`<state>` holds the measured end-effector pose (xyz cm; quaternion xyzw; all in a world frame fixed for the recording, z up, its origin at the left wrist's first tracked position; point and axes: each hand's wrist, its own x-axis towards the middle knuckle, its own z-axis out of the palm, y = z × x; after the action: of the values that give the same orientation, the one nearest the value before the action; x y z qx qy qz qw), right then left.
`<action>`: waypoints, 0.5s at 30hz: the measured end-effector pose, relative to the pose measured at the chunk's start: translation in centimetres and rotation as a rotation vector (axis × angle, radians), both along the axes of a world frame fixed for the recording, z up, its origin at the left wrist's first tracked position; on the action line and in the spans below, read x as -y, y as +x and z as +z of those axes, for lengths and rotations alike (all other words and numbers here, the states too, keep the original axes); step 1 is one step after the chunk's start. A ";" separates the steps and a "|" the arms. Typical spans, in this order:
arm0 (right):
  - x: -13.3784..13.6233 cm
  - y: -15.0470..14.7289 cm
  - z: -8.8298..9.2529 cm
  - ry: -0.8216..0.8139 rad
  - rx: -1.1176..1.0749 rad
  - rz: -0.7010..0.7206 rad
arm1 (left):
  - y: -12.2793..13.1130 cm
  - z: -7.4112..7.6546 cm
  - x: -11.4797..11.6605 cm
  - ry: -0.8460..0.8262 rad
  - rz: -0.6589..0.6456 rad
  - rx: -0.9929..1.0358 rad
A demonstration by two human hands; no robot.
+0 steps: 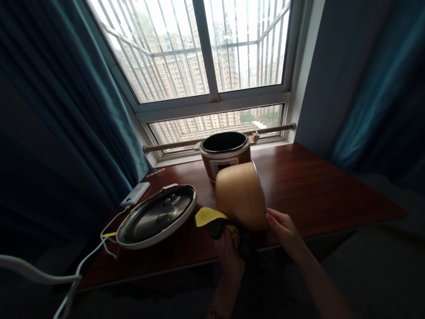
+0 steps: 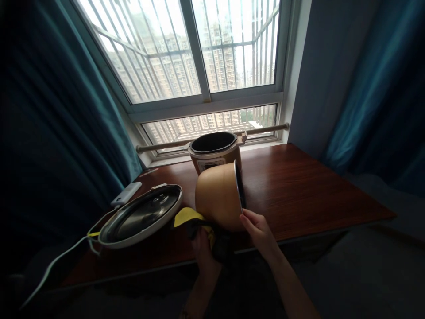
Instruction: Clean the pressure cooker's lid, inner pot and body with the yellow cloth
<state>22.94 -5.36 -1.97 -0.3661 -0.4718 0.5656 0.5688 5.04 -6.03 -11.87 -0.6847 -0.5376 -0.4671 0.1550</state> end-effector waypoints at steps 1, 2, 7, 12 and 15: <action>0.3 0.0 -0.5 0.010 0.042 -0.038 | 0.3 0.4 0.0 0.014 0.001 -0.028; 0.4 0.0 -0.8 0.016 0.067 -0.074 | 0.6 0.7 0.1 0.030 0.005 -0.058; 0.0 -1.2 -1.2 -0.019 0.000 -0.130 | 3.6 1.9 0.3 0.109 -0.103 -0.264; 0.3 -2.6 0.4 -0.097 -0.136 -0.140 | 4.0 1.5 0.2 0.053 -0.113 -0.322; 0.4 -2.9 1.8 -0.117 -0.143 -0.161 | 2.1 0.8 -0.2 0.006 -0.052 -0.152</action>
<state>20.00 -5.78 -0.17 -0.3943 -0.3652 0.5692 0.6222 7.17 -5.81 -11.07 -0.7315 -0.5048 -0.4191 0.1855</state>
